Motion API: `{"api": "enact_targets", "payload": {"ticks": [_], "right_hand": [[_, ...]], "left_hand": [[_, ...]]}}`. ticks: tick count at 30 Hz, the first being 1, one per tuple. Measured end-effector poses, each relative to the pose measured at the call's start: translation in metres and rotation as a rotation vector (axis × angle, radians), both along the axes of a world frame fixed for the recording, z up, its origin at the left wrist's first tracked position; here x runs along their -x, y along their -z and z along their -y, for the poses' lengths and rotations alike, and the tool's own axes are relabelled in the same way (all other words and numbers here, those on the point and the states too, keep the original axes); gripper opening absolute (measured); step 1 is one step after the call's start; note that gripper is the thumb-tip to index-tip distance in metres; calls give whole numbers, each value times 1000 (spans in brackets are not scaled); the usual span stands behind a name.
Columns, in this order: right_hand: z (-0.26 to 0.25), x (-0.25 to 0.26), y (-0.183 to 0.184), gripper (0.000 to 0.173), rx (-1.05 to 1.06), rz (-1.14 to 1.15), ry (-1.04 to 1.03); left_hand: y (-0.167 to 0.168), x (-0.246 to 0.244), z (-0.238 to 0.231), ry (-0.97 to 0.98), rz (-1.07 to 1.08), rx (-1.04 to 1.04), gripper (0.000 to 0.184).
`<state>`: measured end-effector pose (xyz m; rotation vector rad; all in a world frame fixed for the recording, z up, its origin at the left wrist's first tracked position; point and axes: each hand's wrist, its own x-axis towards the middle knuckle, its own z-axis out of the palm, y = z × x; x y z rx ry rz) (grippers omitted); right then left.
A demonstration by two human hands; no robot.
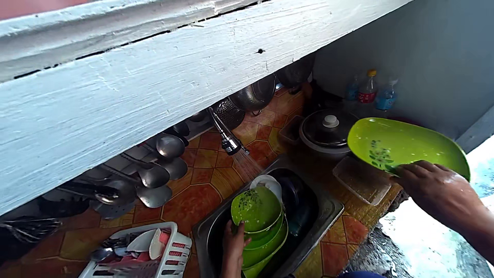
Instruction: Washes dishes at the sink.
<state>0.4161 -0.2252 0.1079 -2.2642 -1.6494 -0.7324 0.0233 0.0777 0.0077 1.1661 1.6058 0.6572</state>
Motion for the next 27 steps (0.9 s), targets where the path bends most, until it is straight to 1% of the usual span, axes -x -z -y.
{"api": "enact_targets", "payload": {"ticks": [2, 3, 6, 8, 9, 11, 12, 13, 14, 15, 16, 17, 20, 22, 24, 25, 27], "right_hand": [[-7, -12, 11, 20, 140, -32, 107], [-12, -16, 14, 17, 188, -39, 145], [-21, -30, 27, 17, 229, -76, 160], [-25, -39, 33, 23, 210, -141, 147], [-28, -42, 33, 30, 210, -192, 146], [-33, -36, 23, 51, 222, -338, 148], [-37, -28, 16, 61, 198, -382, 128], [-43, -17, 12, 64, 139, -382, 84], [-53, -3, 11, 63, 63, -351, 26], [-66, 12, 14, 59, -8, -334, -43], [-82, 27, 21, 52, -50, -336, -114], [-99, 42, 31, 46, -47, -376, -191], [-156, 81, 73, 30, 7, -628, -449], [-191, 99, 93, 27, 103, -868, -531], [-222, 114, 92, 29, 241, -1166, -517], [-236, 121, 89, 30, 276, -1305, -490], [-264, 135, 82, 29, 268, -1535, -451]], "left_hand": [[-3, -2, -3, -37, 44, 55, 60], [-4, -3, -5, -52, 59, 76, 58], [-4, -4, -9, -86, 79, 128, 55], [-2, -4, -12, -89, 81, 151, 55], [0, -4, -13, -92, 88, 163, 55], [1, -4, -14, -91, 100, 188, 54], [1, -4, -15, -82, 102, 199, 54], [1, -4, -16, -72, 109, 209, 53], [2, -5, -18, -62, 117, 217, 53], [3, -5, -18, -59, 122, 221, 53], [3, -5, -19, -57, 120, 220, 52], [2, -6, -18, -58, 119, 219, 50], [-4, -9, -14, -47, 101, 185, 50], [-8, -8, -11, -31, 66, 159, 53], [-13, -6, -8, -42, 63, 143, 53], [-18, -5, -7, -51, 72, 130, 53], [-26, -8, -6, -73, 114, 112, 55]]}}
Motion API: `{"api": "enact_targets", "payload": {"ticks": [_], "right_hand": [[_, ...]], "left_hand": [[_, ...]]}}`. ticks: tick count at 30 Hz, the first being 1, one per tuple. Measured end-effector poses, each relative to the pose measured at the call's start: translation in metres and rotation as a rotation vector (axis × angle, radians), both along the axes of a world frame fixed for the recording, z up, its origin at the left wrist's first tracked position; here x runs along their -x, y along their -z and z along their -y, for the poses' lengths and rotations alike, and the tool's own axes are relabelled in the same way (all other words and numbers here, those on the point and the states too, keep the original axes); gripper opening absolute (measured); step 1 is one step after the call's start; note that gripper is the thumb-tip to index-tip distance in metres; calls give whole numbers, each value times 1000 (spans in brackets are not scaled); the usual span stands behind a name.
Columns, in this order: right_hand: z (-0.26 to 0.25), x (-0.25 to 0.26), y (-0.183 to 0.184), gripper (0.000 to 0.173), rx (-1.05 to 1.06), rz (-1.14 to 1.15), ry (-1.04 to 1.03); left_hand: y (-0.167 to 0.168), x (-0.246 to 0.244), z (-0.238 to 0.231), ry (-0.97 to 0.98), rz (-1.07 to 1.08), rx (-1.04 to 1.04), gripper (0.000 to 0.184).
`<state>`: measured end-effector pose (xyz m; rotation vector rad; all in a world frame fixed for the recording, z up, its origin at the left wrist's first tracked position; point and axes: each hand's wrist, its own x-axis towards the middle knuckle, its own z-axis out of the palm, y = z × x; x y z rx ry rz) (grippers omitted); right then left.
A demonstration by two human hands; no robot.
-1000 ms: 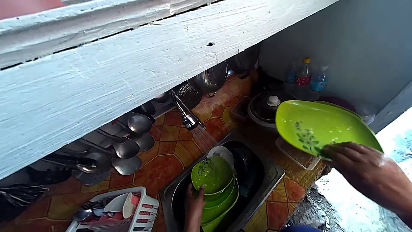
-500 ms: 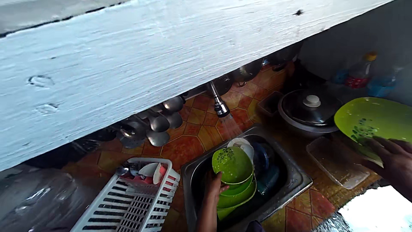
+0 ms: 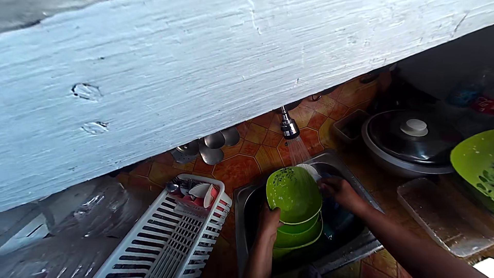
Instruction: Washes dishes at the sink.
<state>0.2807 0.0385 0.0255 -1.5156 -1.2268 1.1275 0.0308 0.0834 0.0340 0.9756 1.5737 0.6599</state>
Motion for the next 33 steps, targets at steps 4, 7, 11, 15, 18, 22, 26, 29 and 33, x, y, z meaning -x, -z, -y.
{"api": "enact_targets", "payload": {"ticks": [4, 7, 11, 15, 18, 22, 26, 29, 33], "right_hand": [[-44, 25, -10, 33, 68, -23, 76], [-54, 43, -21, 44, 196, 254, -91], [-31, 71, -12, 61, 142, 316, -374], [2, 61, 0, 59, 17, 700, -596], [15, 16, 40, 31, -344, 987, -614], [25, 11, 34, 10, -548, 1017, -426], [29, 66, -9, 17, -275, 834, -315], [29, 55, -5, 26, -212, 814, -471], [31, -4, 32, 12, -534, 947, -516]], "left_hand": [[-9, -17, 2, -43, 262, 9, 75], [-2, -36, -4, -62, 451, 40, 69], [13, -53, -14, -58, 498, 42, 52], [8, -49, -22, 38, 339, 32, 60], [2, -33, -31, 98, 349, 77, 52], [-4, -49, -8, 81, 442, 96, 58], [2, -78, 23, -118, 498, 86, 69], [-3, -64, 14, -156, 439, 145, 58], [-14, -24, 1, -70, 414, 245, 39]]}}
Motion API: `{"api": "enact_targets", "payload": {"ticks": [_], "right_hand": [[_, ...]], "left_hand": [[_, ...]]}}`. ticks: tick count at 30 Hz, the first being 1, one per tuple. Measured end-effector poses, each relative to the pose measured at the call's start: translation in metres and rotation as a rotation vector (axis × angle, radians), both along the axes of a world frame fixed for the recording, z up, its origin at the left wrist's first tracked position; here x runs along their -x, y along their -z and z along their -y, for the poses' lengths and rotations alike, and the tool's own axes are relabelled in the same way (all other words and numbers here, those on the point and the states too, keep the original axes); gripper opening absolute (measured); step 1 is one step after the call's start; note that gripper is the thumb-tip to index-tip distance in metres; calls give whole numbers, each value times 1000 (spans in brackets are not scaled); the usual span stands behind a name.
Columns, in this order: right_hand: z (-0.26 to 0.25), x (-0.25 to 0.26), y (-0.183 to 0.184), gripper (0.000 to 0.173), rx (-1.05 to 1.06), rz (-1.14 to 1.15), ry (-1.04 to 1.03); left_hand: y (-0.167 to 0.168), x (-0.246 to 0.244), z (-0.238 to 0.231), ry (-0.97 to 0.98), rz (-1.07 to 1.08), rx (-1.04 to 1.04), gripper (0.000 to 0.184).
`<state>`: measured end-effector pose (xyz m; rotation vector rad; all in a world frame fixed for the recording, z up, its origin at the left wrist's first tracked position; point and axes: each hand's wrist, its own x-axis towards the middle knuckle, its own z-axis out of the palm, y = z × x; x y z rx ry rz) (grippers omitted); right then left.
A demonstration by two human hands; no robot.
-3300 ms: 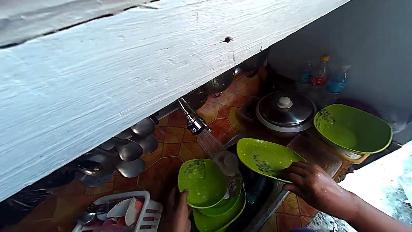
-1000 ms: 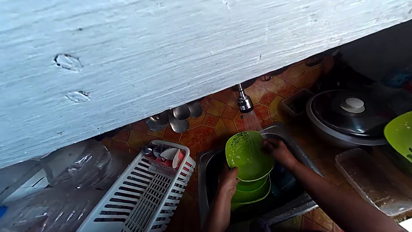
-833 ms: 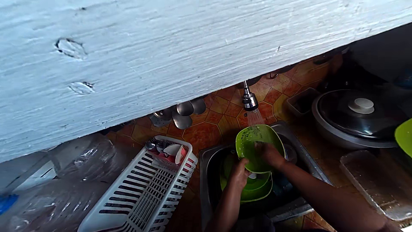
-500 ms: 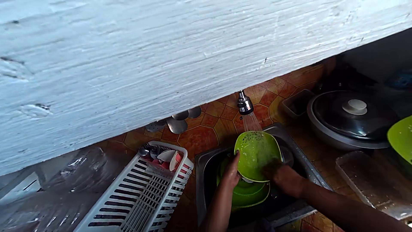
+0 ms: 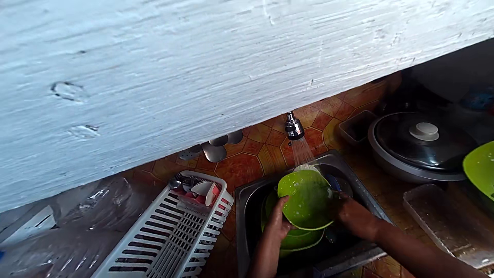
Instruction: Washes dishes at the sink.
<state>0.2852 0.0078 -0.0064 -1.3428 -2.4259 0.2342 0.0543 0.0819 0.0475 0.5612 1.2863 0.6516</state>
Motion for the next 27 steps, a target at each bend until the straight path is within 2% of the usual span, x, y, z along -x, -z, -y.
{"api": "enact_targets", "payload": {"ticks": [4, 7, 11, 14, 19, 23, 25, 27], "right_hand": [[9, -17, -6, 37, -142, -14, -51], [14, -15, -7, 53, -90, -165, -53], [15, -4, -13, 45, 202, -770, -16], [11, 9, -28, 33, 382, -996, 134], [-12, 20, -36, 11, 486, -1410, 432], [-29, 25, -49, 16, 538, -1548, 623], [-39, 26, -54, 19, 510, -1556, 690], [-50, 28, -58, 21, 514, -1557, 783]], "left_hand": [[10, 16, -1, 171, 117, 80, 47], [11, 20, -4, 263, 122, 123, 56], [13, 29, -14, 506, 11, 146, 94], [19, 35, -22, 607, -130, 151, 112], [2, 15, -19, 511, -528, -61, 89], [-5, -2, -21, 358, -592, -403, 63], [1, -10, -29, 295, -533, -598, 55], [4, -18, -40, 373, -470, -807, 50]]}}
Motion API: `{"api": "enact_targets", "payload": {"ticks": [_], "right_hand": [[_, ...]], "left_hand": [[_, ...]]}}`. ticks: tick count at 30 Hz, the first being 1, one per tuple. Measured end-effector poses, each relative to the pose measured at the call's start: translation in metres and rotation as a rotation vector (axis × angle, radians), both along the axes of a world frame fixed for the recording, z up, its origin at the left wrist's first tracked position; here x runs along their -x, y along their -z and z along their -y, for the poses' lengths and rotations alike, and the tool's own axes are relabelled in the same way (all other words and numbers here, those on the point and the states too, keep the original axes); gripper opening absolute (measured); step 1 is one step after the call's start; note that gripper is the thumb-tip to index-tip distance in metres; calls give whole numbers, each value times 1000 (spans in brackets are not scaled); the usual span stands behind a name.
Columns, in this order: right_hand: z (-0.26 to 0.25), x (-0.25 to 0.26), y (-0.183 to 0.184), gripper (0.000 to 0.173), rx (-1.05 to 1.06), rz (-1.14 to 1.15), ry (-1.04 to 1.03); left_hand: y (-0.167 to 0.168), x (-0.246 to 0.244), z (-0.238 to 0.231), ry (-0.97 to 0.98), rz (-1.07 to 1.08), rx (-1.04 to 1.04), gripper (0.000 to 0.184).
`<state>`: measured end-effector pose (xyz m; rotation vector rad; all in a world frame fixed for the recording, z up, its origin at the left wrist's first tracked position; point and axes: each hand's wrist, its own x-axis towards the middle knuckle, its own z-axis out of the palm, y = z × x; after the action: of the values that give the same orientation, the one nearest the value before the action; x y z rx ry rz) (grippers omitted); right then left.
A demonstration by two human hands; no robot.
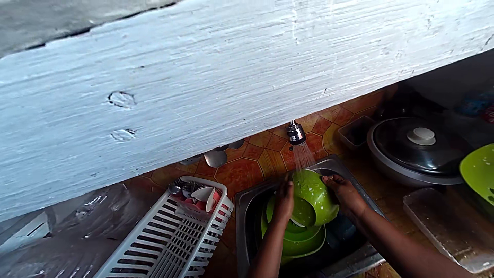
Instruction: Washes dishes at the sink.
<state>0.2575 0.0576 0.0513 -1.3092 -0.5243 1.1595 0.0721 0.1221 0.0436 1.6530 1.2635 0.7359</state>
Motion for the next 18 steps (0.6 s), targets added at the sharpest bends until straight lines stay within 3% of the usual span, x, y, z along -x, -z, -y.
{"api": "enact_targets", "payload": {"ticks": [6, 8, 10, 13, 16, 18], "right_hand": [[-23, 5, -3, 22, 103, -77, 149], [-25, 5, -5, 18, 74, -129, 213], [-24, -1, -5, 9, 18, -174, 266], [-21, -11, -8, 15, -6, -256, 352], [-17, -15, -7, 14, -25, -323, 394], [-13, -14, -2, 14, -27, -328, 382]], "left_hand": [[-17, -49, -6, 170, -447, -397, 44], [-9, -57, -8, 162, -417, -593, 41], [5, -58, -14, 88, -198, -740, 38], [20, -50, -19, -45, -48, -575, 45], [33, -42, -20, -124, 92, -127, 59], [39, -38, -11, -198, 248, 200, 58]]}}
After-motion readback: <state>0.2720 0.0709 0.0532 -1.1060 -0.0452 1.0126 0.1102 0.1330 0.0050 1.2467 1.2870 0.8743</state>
